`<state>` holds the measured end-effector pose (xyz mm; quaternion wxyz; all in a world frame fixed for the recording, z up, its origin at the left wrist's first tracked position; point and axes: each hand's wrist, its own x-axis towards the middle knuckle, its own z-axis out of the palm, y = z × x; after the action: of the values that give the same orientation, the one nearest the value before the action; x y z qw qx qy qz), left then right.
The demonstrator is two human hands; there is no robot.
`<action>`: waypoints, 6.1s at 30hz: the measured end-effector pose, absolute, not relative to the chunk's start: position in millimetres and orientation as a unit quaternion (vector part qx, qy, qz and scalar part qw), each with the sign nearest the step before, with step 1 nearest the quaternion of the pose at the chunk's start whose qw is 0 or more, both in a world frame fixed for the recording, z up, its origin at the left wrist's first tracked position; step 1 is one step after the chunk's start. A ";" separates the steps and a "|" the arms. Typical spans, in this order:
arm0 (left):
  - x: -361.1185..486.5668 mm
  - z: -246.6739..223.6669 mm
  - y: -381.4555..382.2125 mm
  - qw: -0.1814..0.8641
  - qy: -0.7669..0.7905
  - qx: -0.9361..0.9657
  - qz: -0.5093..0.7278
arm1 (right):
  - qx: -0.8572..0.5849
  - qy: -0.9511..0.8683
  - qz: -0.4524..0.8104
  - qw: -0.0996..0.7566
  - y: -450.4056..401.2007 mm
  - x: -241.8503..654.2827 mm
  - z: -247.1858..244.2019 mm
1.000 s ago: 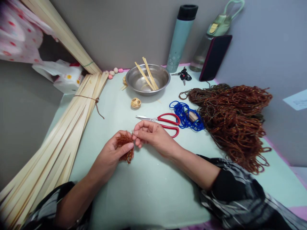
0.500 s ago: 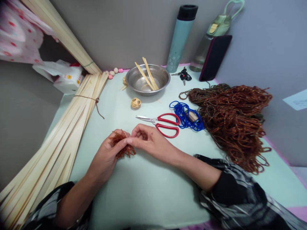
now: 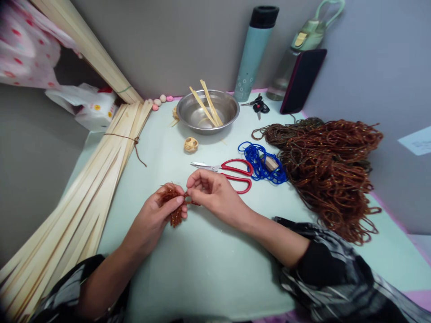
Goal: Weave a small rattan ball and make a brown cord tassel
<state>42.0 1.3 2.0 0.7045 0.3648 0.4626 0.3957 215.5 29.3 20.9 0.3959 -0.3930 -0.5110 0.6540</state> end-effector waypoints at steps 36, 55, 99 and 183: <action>44.2 5.1 -0.1 0.705 0.463 0.361 0.397 | -0.358 -0.509 0.709 0.332 26.9 215.5 18.0; 40.9 11.7 2.9 0.731 0.414 0.311 0.445 | -0.368 -0.519 0.706 0.311 29.0 217.0 15.2; 44.7 1.2 -0.7 0.694 0.442 0.394 0.411 | -0.389 -0.670 0.546 0.318 21.8 219.8 17.9; 42.4 5.9 1.3 0.705 0.463 0.345 0.412 | -0.406 -0.587 0.599 0.362 25.3 217.6 25.0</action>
<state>42.4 1.3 5.9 0.7050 0.3449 0.4632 0.4117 217.6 25.3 25.0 0.3623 -0.4059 -0.5872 0.5993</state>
